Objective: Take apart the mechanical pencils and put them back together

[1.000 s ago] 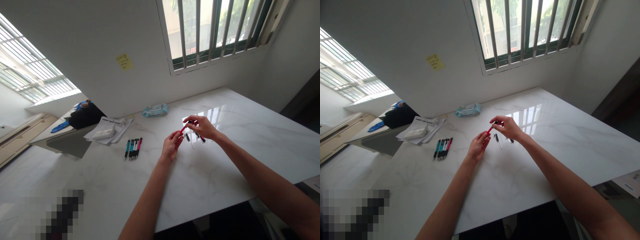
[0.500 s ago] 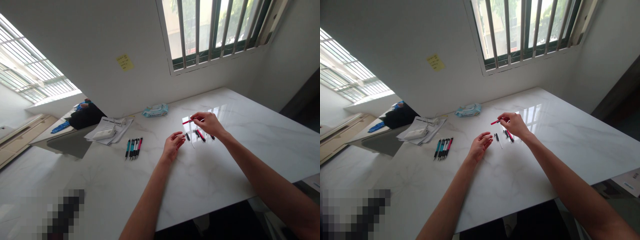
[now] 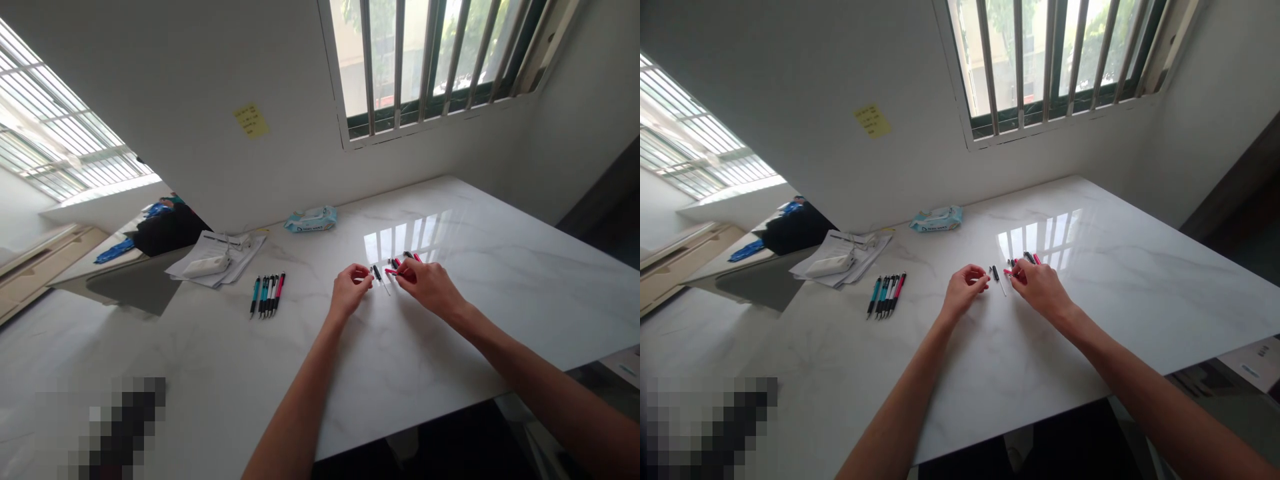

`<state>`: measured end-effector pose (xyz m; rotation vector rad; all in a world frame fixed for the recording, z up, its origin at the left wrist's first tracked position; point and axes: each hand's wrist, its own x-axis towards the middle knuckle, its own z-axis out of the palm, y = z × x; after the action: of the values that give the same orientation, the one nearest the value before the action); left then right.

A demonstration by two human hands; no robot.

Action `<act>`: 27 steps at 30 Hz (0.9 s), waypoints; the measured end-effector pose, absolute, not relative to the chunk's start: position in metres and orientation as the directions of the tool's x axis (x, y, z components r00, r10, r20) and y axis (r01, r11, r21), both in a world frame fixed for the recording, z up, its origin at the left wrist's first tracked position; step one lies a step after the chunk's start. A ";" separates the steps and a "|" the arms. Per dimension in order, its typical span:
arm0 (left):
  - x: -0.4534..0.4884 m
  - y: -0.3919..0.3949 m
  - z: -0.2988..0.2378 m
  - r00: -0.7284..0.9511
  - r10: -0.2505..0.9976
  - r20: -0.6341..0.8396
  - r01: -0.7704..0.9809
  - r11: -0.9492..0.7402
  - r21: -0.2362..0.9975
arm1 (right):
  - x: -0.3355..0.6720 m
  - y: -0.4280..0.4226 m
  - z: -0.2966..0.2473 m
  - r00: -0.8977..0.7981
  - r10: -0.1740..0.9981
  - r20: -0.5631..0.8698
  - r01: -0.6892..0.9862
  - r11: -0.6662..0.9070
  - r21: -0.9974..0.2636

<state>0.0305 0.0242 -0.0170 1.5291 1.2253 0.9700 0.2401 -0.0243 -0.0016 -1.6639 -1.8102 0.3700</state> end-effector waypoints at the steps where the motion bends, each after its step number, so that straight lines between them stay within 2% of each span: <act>1: 0.031 0.023 -0.017 0.216 0.975 0.046 0.320 -0.115 0.940 | 0.240 -0.028 -0.006 0.009 0.968 0.250 0.782 0.148 -0.606; 6: 0.032 0.017 -0.012 0.274 0.959 0.079 0.529 -0.218 0.820 | 0.237 -0.037 -0.021 -0.003 0.978 0.210 0.799 0.129 -0.588; 14: 0.034 0.014 -0.013 0.321 0.942 0.093 0.659 -0.293 0.692 | 0.236 -0.037 -0.024 -0.042 0.983 0.179 0.803 0.140 -0.579; 19: 0.038 0.014 -0.017 0.337 0.927 0.163 0.726 -0.366 0.582 | 0.237 -0.038 -0.024 -0.034 0.987 0.157 0.809 0.119 -0.576; 27: 0.035 0.018 -0.019 0.318 0.931 0.178 0.744 -0.361 0.562 | 0.239 -0.037 -0.021 -0.071 0.996 0.063 0.801 0.094 -0.591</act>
<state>0.0352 0.0182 -0.0193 2.2126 1.4900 0.6809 0.2387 -0.0370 -0.0208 -1.7571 -1.9258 0.5697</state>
